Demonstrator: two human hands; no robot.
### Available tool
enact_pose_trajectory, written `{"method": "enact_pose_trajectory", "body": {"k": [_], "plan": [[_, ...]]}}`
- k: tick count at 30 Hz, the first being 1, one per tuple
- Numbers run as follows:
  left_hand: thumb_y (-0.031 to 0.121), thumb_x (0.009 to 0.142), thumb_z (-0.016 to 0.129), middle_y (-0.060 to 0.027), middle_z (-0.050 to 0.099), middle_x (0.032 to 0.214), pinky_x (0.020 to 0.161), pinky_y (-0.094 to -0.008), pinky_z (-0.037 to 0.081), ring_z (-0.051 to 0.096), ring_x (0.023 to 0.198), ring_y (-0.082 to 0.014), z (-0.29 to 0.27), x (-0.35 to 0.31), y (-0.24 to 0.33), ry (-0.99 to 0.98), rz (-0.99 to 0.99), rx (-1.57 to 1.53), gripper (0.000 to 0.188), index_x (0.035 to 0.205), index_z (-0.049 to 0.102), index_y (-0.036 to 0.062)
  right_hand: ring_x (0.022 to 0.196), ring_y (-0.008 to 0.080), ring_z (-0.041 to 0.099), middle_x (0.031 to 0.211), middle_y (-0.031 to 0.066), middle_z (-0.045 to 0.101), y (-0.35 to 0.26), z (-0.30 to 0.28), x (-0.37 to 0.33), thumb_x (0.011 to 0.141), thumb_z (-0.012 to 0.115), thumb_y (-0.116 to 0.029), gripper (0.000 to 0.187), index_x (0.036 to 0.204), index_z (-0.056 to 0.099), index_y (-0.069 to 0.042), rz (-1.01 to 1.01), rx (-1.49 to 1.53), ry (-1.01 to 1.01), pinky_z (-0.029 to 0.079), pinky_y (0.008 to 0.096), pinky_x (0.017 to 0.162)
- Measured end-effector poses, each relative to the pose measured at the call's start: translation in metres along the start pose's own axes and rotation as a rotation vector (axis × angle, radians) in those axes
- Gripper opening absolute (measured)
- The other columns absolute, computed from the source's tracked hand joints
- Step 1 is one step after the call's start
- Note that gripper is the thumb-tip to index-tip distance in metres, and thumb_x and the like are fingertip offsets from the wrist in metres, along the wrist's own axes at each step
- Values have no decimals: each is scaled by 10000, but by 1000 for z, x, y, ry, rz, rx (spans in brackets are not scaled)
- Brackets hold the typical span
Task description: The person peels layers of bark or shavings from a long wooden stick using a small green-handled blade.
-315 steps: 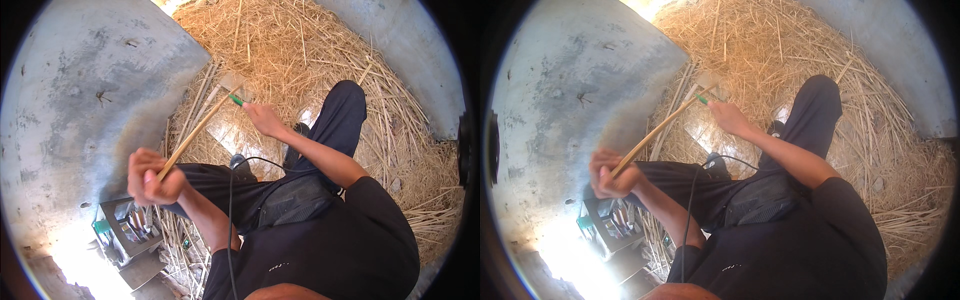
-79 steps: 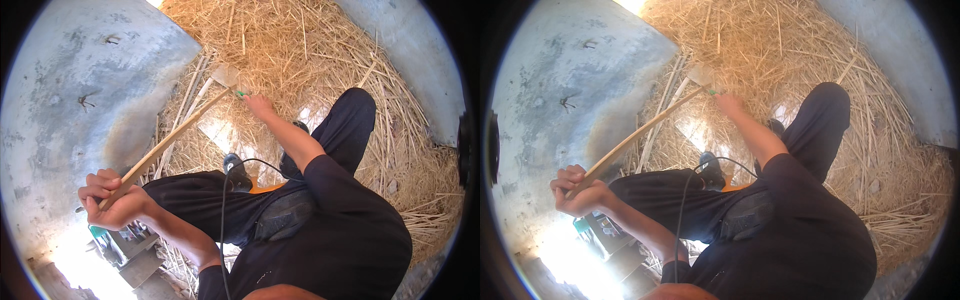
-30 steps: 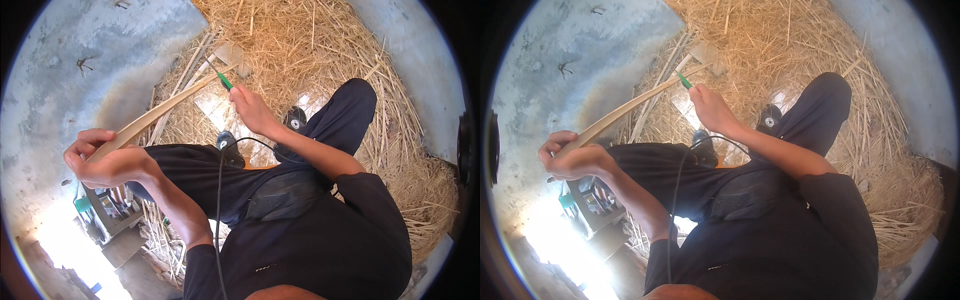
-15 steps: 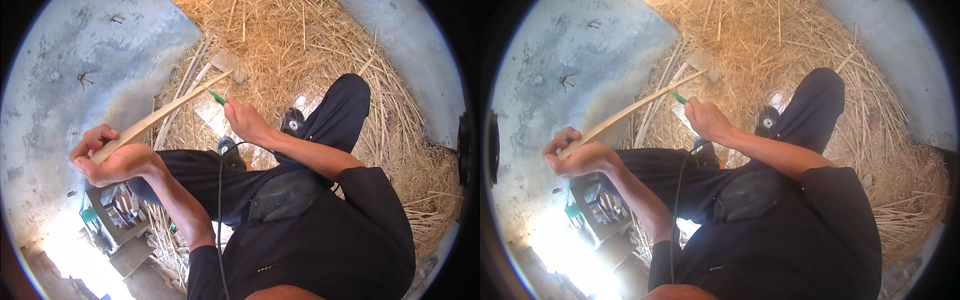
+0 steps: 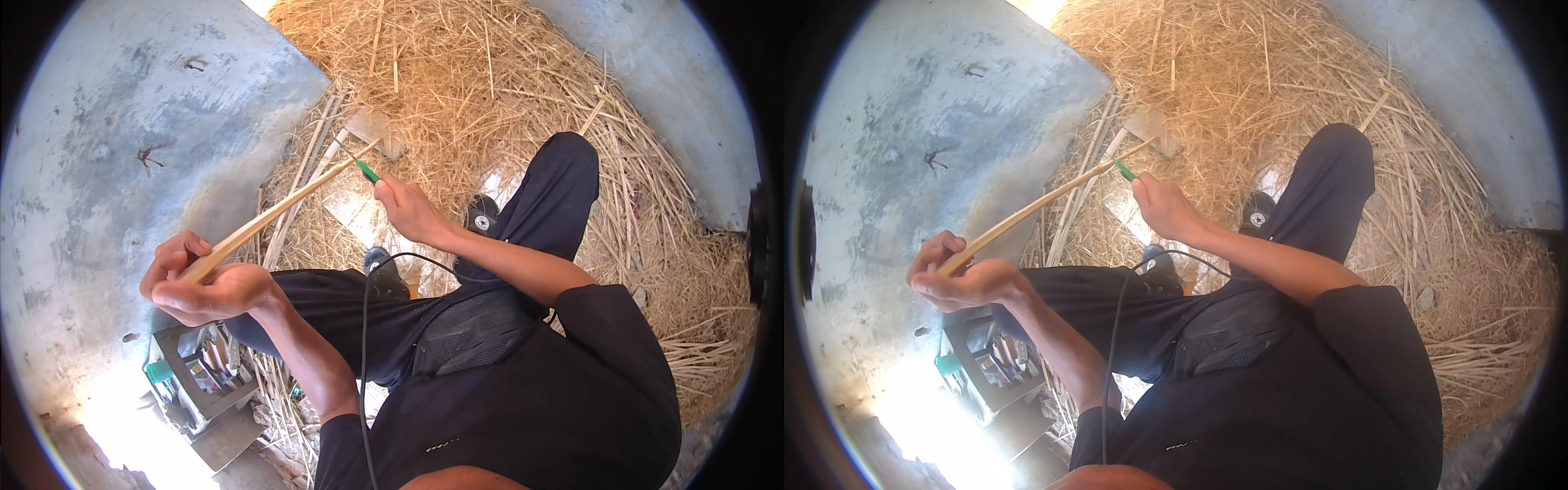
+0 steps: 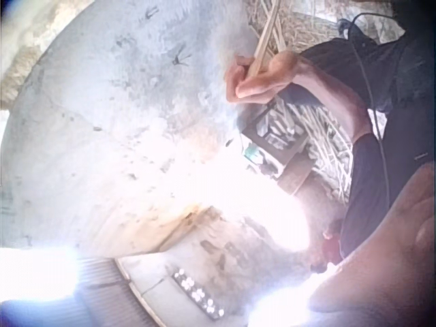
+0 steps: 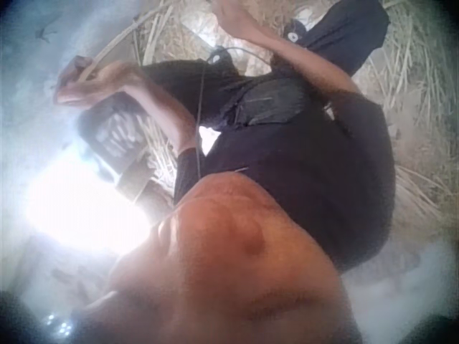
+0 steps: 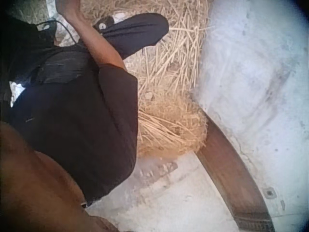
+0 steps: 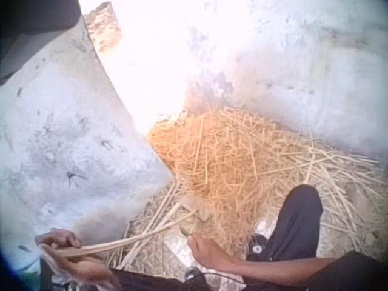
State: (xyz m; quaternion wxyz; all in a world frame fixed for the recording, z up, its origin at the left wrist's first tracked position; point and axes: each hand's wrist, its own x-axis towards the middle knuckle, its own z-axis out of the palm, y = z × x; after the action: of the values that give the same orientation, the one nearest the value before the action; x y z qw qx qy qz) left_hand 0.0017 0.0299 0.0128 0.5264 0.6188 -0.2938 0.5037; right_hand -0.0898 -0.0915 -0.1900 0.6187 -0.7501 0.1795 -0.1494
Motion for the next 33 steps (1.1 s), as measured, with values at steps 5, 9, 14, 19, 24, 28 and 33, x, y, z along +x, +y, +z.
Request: {"method": "enact_pose_trajectory", "body": {"k": [5, 9, 14, 19, 24, 28, 33], "plan": [[282, 975, 362, 5, 349, 494, 421, -208, 237, 297, 418, -70, 3, 2, 1, 41, -47, 72, 433, 577, 335, 112, 463, 209, 420, 526, 107, 422, -43, -4, -5, 973, 316, -248, 338, 877, 526, -1, -165, 134, 119, 353, 384, 509], [191, 954, 381, 10, 324, 451, 412, -206, 234, 279, 398, -61, 4, -1, 2, 78, -39, 12, 423, 543, 313, 113, 459, 253, 456, 513, 144, 451, 8, 8, 21, 970, 326, -246, 325, 848, 495, 3, -70, -202, -23, 369, 408, 492], [179, 950, 419, 30, 290, 439, 396, -207, 214, 257, 397, -44, -6, 2, -10, 79, -17, 45, 449, 525, 284, 125, 481, 321, 515, 559, 175, 521, -21, -10, 25, 961, 315, -211, 326, 815, 489, 23, 72, -241, -92, 410, 448, 498], [144, 936, 454, 40, 285, 439, 391, -205, 220, 266, 390, -35, -1, 2, -6, 89, -63, 33, 444, 528, 279, 124, 479, 273, 489, 540, 146, 497, -10, -3, 21, 966, 261, -253, 398, 778, 486, 16, -84, -213, -119, 416, 438, 508], [148, 892, 512, 49, 265, 459, 398, -219, 223, 253, 402, -43, 0, -2, 6, 106, -169, 28, 411, 534, 309, 130, 483, 276, 524, 514, 143, 499, 6, -18, 47, 963, 269, -252, 392, 756, 495, -7, 66, -399, -268, 424, 433, 482], [165, 881, 523, 45, 269, 454, 401, -215, 225, 268, 404, -43, 2, -4, 3, 102, -138, -44, 412, 535, 301, 132, 446, 310, 516, 511, 151, 505, -58, -25, 20, 953, 330, -243, 348, 754, 484, -2, -195, -177, -45, 416, 439, 454], [110, 901, 501, 39, 274, 431, 382, -194, 220, 265, 377, -24, 8, -2, 7, 138, -132, 23, 430, 543, 264, 132, 508, 375, 544, 555, 210, 524, 53, -11, 20, 944, 362, -237, 335, 774, 486, 24, -38, -605, -319, 427, 476, 514]]}}
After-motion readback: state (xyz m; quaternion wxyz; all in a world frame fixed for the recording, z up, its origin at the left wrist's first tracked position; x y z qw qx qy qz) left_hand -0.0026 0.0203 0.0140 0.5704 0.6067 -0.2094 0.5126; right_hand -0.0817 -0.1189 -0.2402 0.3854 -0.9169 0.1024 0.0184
